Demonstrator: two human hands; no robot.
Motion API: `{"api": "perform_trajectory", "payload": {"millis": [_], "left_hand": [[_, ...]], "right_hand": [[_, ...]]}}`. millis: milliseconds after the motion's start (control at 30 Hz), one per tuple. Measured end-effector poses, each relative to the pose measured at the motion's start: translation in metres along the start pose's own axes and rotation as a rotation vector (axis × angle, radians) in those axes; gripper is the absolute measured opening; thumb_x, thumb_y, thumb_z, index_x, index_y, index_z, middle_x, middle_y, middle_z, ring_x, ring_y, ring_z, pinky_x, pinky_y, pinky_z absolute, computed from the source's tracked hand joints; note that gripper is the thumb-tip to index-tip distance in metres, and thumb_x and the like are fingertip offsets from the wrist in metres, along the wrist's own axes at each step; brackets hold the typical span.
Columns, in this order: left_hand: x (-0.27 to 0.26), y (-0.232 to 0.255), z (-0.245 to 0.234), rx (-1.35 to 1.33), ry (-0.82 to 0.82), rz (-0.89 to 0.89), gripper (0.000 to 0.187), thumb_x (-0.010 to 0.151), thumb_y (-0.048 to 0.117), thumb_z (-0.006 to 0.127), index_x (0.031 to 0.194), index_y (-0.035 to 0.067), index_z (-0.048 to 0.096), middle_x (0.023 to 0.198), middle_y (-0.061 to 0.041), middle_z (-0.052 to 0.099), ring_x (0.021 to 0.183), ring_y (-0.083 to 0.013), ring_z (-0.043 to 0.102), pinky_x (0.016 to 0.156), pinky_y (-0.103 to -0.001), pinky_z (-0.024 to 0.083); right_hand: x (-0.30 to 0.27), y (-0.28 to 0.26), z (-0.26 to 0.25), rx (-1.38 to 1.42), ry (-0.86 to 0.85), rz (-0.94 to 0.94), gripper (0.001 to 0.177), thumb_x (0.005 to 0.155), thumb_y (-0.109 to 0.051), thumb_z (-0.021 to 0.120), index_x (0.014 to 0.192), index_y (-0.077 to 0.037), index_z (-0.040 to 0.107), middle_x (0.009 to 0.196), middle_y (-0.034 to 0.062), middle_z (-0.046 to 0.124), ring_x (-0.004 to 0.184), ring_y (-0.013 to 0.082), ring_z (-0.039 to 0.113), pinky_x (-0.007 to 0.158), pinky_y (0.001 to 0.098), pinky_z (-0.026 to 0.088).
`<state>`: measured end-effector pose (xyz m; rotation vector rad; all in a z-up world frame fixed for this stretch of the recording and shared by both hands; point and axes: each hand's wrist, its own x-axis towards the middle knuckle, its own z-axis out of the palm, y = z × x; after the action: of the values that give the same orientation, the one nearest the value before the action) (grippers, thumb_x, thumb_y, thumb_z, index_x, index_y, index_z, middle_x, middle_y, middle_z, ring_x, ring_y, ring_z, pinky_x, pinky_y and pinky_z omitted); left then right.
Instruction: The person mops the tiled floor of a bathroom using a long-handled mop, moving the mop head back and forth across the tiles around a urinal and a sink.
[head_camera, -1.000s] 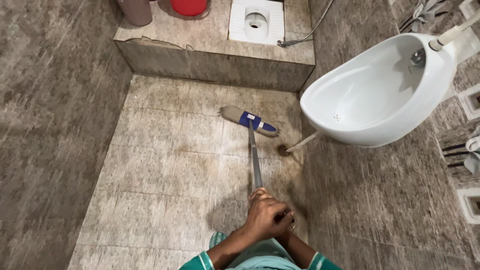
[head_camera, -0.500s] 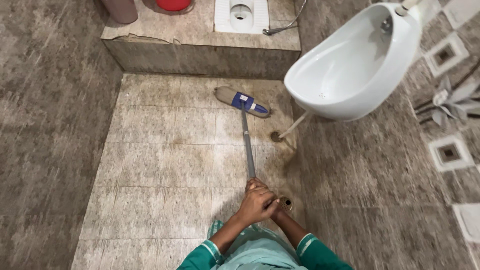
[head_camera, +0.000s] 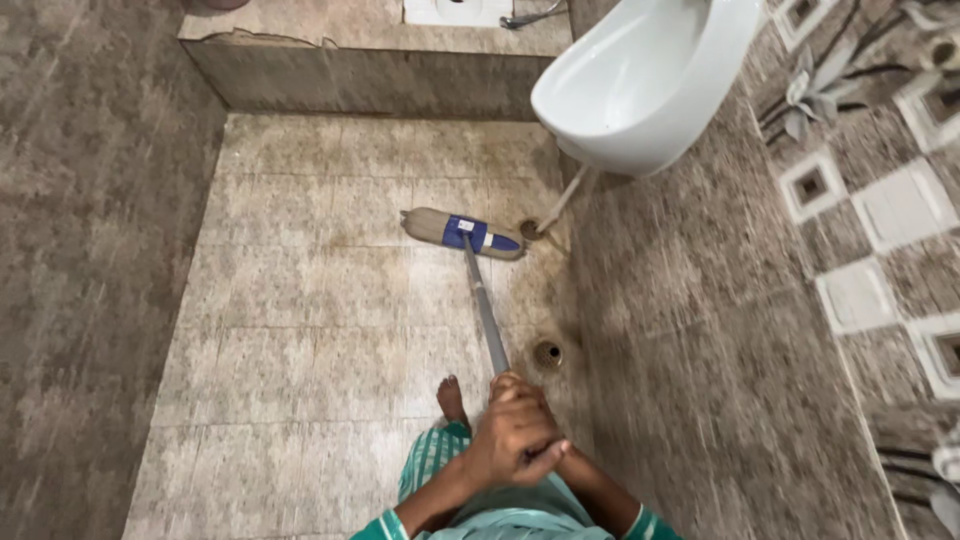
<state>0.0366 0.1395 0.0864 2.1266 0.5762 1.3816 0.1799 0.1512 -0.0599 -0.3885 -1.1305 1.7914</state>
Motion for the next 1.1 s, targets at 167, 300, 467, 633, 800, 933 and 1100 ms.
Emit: {"api": "perform_trajectory", "payload": {"millis": [167, 300, 467, 633, 800, 933, 1100], "left_hand": [[-0.034, 0.048, 0.032, -0.016, -0.069, -0.008, 0.024, 0.094, 0.02, 0.074, 0.076, 0.007, 0.067, 0.071, -0.007, 0.063, 0.07, -0.0216, 0.061, 0.08, -0.039, 0.043], [-0.046, 0.041, 0.043, 0.023, -0.071, -0.031, 0.024, 0.094, 0.022, 0.076, 0.075, 0.008, 0.068, 0.071, -0.007, 0.062, 0.072, -0.0239, 0.06, 0.083, -0.039, 0.042], [-0.046, 0.013, 0.045, 0.06, 0.11, 0.109, 0.022, 0.082, 0.025, 0.077, 0.069, 0.013, 0.063, 0.07, -0.006, 0.058, 0.077, -0.0269, 0.059, 0.089, -0.047, 0.041], [-0.043, -0.014, 0.043, 0.201, 0.019, 0.018, 0.023, 0.08, 0.016, 0.078, 0.066, 0.011, 0.06, 0.066, -0.007, 0.055, 0.073, -0.0266, 0.059, 0.086, -0.043, 0.042], [-0.068, 0.02, 0.045, 0.195, 0.061, -0.015, 0.023, 0.083, 0.013, 0.079, 0.068, 0.009, 0.062, 0.066, -0.008, 0.056, 0.071, -0.0265, 0.058, 0.086, -0.043, 0.043], [-0.096, 0.067, 0.029, 0.197, 0.039, 0.024, 0.019, 0.086, 0.014, 0.077, 0.073, 0.009, 0.063, 0.072, -0.007, 0.058, 0.077, -0.0267, 0.061, 0.087, -0.042, 0.044], [-0.135, 0.135, 0.007, 0.137, 0.002, 0.018, 0.016, 0.084, 0.015, 0.077, 0.077, 0.009, 0.064, 0.076, -0.009, 0.059, 0.08, -0.0285, 0.06, 0.087, -0.042, 0.043]], "right_hand": [[-0.072, -0.021, 0.041, -0.077, 0.113, 0.012, 0.019, 0.102, -0.026, 0.048, 0.093, -0.009, 0.046, 0.09, 0.0001, 0.043, 0.084, 0.013, 0.047, 0.085, 0.0282, 0.042], [-0.088, 0.0, 0.03, -0.11, 0.127, 0.023, 0.019, 0.1, -0.027, 0.049, 0.092, -0.009, 0.047, 0.089, 0.0, 0.043, 0.083, 0.0128, 0.047, 0.086, 0.0283, 0.042], [-0.072, 0.063, -0.014, -0.253, 0.149, -0.031, 0.019, 0.097, -0.027, 0.05, 0.09, -0.01, 0.048, 0.087, 0.0, 0.042, 0.083, 0.0126, 0.047, 0.087, 0.0283, 0.042], [-0.051, 0.084, -0.052, -0.422, 0.103, -0.062, 0.02, 0.095, -0.028, 0.051, 0.089, -0.01, 0.048, 0.085, -0.0001, 0.042, 0.082, 0.0124, 0.047, 0.088, 0.0284, 0.042], [-0.061, 0.073, -0.03, -0.483, 0.085, -0.068, 0.02, 0.093, -0.029, 0.052, 0.087, -0.01, 0.049, 0.083, -0.0002, 0.042, 0.082, 0.0122, 0.046, 0.088, 0.0285, 0.041], [-0.087, 0.074, 0.018, -0.463, 0.119, -0.049, 0.02, 0.091, -0.029, 0.053, 0.086, -0.01, 0.05, 0.082, -0.0003, 0.042, 0.081, 0.012, 0.046, 0.089, 0.0286, 0.041], [-0.139, 0.08, 0.09, -0.262, 0.198, -0.026, 0.02, 0.089, -0.03, 0.054, 0.084, -0.01, 0.051, 0.08, -0.0003, 0.042, 0.081, 0.0118, 0.046, 0.09, 0.0286, 0.041]]}}
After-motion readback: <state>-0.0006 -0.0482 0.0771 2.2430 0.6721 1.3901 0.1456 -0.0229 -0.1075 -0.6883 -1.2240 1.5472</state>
